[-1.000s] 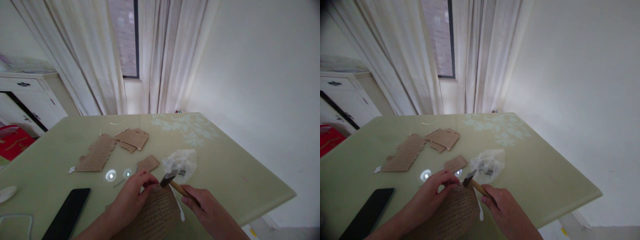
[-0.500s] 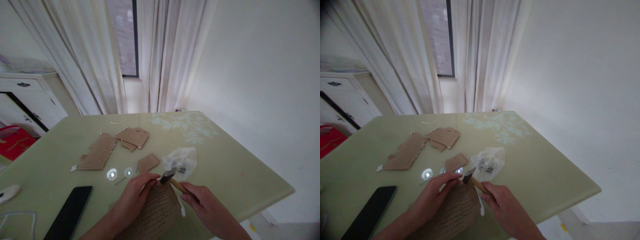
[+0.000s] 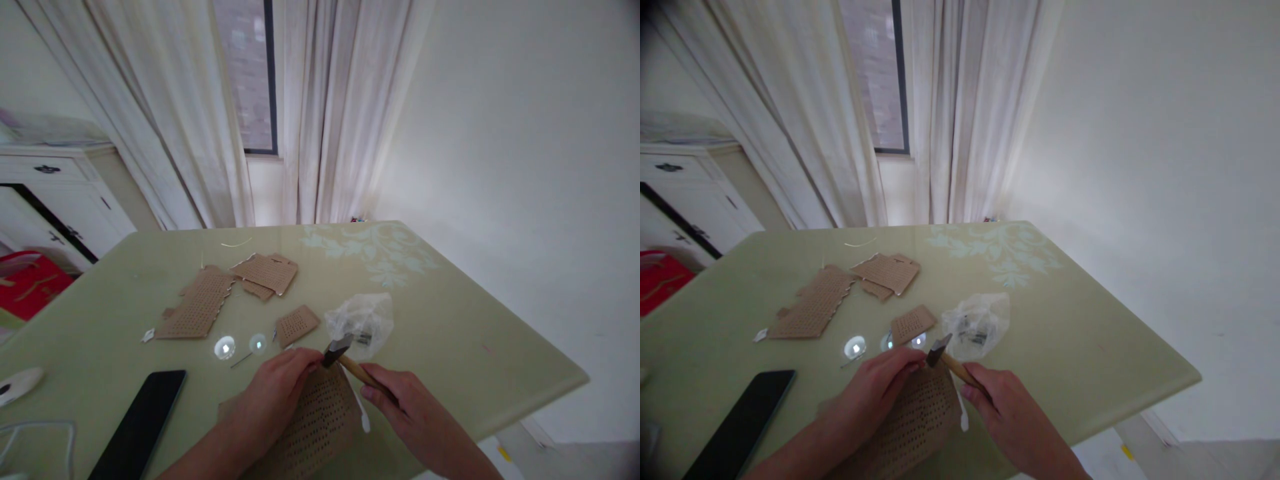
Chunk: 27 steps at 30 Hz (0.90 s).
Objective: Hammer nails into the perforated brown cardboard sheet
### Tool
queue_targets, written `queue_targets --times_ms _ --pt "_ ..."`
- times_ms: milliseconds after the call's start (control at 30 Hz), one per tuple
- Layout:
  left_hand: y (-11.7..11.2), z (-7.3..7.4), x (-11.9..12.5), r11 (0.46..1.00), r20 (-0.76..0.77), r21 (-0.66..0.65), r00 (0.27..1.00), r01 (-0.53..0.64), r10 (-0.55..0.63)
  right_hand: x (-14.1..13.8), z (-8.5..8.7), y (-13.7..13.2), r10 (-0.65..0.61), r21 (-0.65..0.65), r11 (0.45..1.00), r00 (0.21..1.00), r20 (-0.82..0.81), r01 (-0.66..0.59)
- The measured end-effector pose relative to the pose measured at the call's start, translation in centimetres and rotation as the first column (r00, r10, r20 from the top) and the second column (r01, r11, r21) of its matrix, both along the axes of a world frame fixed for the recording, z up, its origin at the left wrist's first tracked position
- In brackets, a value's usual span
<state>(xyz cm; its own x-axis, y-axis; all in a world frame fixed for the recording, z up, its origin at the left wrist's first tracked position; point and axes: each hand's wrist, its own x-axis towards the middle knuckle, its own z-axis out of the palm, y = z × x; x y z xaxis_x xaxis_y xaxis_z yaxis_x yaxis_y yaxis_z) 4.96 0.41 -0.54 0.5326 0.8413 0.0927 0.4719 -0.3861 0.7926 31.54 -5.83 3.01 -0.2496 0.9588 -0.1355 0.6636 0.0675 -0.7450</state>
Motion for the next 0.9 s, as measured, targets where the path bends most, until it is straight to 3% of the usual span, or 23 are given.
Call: queue_targets --times_ms 333,733,833,900 --pt "0.3 0.0 0.2 0.998 0.008 -0.057 0.999 -0.040 0.040 0.0 -0.3 -0.2 -0.012 -0.005 1.000 0.998 0.057 0.013" --pt "0.2 0.3 0.4 0.999 0.012 -0.003 0.999 -0.033 0.033 -0.1 -0.4 -0.3 -0.005 -0.008 1.000 0.999 0.032 0.005" --pt "0.4 0.2 0.4 0.999 0.009 0.011 0.999 -0.033 0.033 0.1 0.3 -0.1 0.002 0.009 1.000 0.999 0.053 -0.002" --pt "0.4 0.1 0.4 0.999 -0.002 0.032 0.999 -0.036 0.036 0.4 1.7 0.1 0.025 0.009 1.000 0.997 0.076 -0.026"
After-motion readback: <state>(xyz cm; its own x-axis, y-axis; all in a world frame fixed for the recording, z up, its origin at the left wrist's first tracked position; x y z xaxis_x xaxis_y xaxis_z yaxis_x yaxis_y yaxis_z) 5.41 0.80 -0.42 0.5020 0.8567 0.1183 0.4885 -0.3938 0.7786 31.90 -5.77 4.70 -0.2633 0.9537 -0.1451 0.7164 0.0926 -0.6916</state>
